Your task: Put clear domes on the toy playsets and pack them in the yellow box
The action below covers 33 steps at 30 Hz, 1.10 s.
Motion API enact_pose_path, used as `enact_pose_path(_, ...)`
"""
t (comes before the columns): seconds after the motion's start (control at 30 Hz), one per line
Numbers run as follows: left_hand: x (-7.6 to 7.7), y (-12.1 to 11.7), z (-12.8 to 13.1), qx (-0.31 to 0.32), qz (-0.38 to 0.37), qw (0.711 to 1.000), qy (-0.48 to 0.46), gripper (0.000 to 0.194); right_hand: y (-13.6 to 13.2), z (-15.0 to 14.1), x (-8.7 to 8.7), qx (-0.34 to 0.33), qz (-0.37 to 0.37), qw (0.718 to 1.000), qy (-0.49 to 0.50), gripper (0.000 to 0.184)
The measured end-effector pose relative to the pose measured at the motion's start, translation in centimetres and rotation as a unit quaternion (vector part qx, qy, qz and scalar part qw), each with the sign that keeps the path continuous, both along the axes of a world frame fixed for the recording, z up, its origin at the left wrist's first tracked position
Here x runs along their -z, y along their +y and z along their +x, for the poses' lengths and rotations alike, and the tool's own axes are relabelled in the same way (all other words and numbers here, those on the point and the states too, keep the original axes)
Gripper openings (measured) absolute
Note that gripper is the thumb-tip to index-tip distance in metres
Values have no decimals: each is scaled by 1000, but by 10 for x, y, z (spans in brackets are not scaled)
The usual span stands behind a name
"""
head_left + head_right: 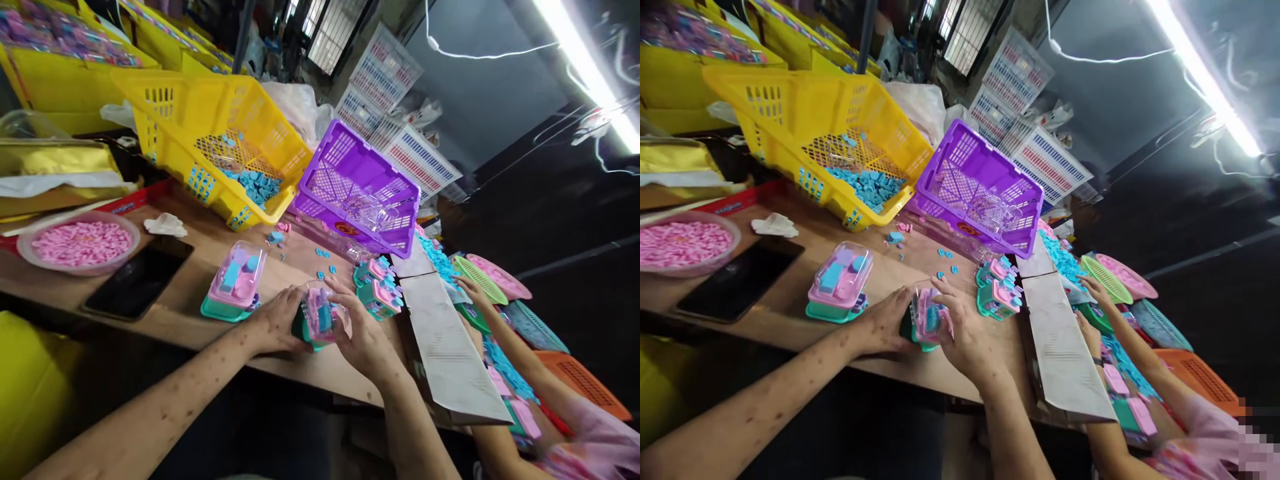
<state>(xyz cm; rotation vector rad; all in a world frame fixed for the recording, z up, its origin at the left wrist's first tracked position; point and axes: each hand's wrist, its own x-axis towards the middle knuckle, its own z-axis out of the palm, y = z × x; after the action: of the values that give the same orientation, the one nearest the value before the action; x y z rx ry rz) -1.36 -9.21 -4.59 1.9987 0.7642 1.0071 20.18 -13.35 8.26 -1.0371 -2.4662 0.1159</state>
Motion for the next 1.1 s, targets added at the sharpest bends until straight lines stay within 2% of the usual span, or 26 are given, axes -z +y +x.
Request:
enact_pose_path(0.1,-3,-2,-1,0,-7,1000,10,114,-6,8,-22,-28,-79,995,-48,49)
enact_pose_path(0.2,-5,-3,0,-9,-7,1000,12,112,-2,0,-33,-4,-76,996,-56,38)
enact_pose_path(0.3,-4,-4,2,-9,14,1000,-9,115,4,-18,-22,33,-28,997,-57,37)
enact_pose_path(0.4,-2,-2,4,-12,22,1000,-7,114,5,-33,-6,41,-29,995,-91,47)
enact_pose_path(0.47,-1,-1,4,-8,22,1000,-6,111,4,-35,0,44,-15,995,-84,40)
enact_pose_path(0.57,-3,-2,4,-7,14,1000,-1,113,4,-29,-1,77,37,996,-13,32)
enact_pose_path(0.7,-5,-3,3,-11,6,1000,19,122,7,-19,-6,123,65,989,40,41)
enact_pose_path(0.97,-2,-2,5,-9,10,1000,6,119,2,-20,3,96,54,993,-40,48)
enact_pose_path(1.1,-1,-1,5,-11,15,1000,2,120,2,-15,4,108,35,992,-53,51)
